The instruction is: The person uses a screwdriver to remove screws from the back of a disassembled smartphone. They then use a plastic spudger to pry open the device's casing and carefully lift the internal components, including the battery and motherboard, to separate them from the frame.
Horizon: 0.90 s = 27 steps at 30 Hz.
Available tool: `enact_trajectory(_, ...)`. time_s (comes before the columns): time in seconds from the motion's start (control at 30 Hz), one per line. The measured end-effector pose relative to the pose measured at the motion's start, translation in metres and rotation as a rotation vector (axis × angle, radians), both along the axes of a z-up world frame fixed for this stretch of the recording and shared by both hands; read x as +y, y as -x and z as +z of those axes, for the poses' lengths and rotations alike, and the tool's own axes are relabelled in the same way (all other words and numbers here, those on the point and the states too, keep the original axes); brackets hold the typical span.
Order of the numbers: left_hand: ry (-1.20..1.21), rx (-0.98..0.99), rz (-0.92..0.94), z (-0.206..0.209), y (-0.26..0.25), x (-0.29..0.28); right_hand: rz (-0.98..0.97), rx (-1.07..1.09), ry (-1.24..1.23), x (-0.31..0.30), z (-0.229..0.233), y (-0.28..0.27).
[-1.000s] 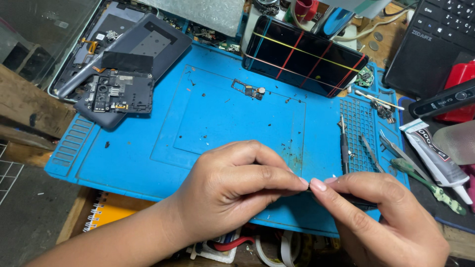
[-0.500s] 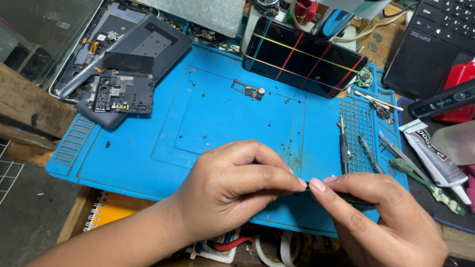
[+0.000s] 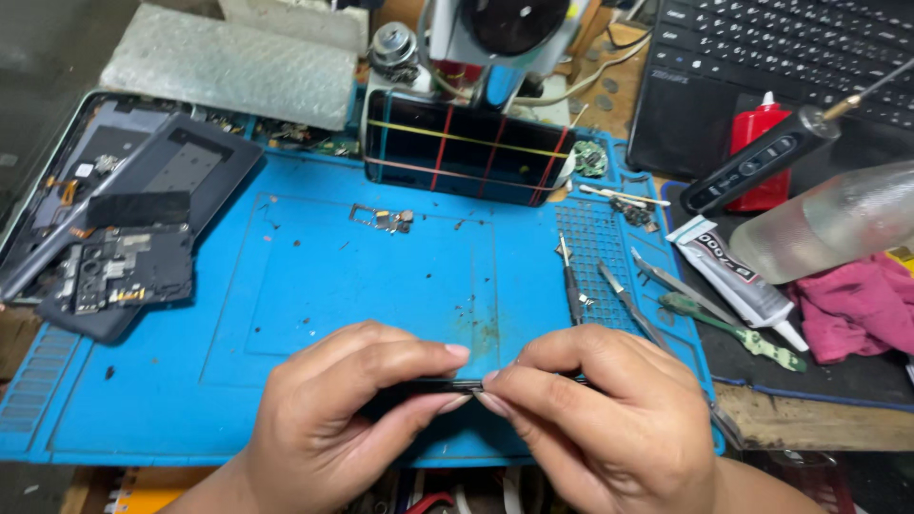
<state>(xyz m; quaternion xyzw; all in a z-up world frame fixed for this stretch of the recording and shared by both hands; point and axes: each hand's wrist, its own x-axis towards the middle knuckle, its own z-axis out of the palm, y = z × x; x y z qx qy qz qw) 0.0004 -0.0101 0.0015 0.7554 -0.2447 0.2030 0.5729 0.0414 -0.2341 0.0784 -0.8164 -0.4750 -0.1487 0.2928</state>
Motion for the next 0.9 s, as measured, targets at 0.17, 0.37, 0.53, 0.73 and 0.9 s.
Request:
enact_trajectory(0.17, 0.0, -0.002, 0.018, -0.004, -0.001, -0.004, -0.181, -0.027, -0.022, -0.025, 0.017, -0.014)
enact_trajectory(0.37, -0.009, 0.017, 0.004, -0.008, -0.001, -0.003, -0.467, -0.302, 0.156, -0.088, 0.027, -0.116)
enact_trajectory(0.53, 0.015, 0.057, 0.012, -0.01, -0.001, -0.005, -0.448, -0.238, 0.398, -0.114, -0.019, -0.175)
enact_trajectory(0.73, 0.05, 0.031, 0.091, -0.015, -0.004, -0.014, -0.526, -0.193, 0.38, -0.122, -0.059, -0.198)
enact_trajectory(0.9, 0.026, -0.018, 0.097, -0.018, -0.008, -0.014, -0.537, -0.169, 0.38, -0.128, -0.067, -0.203)
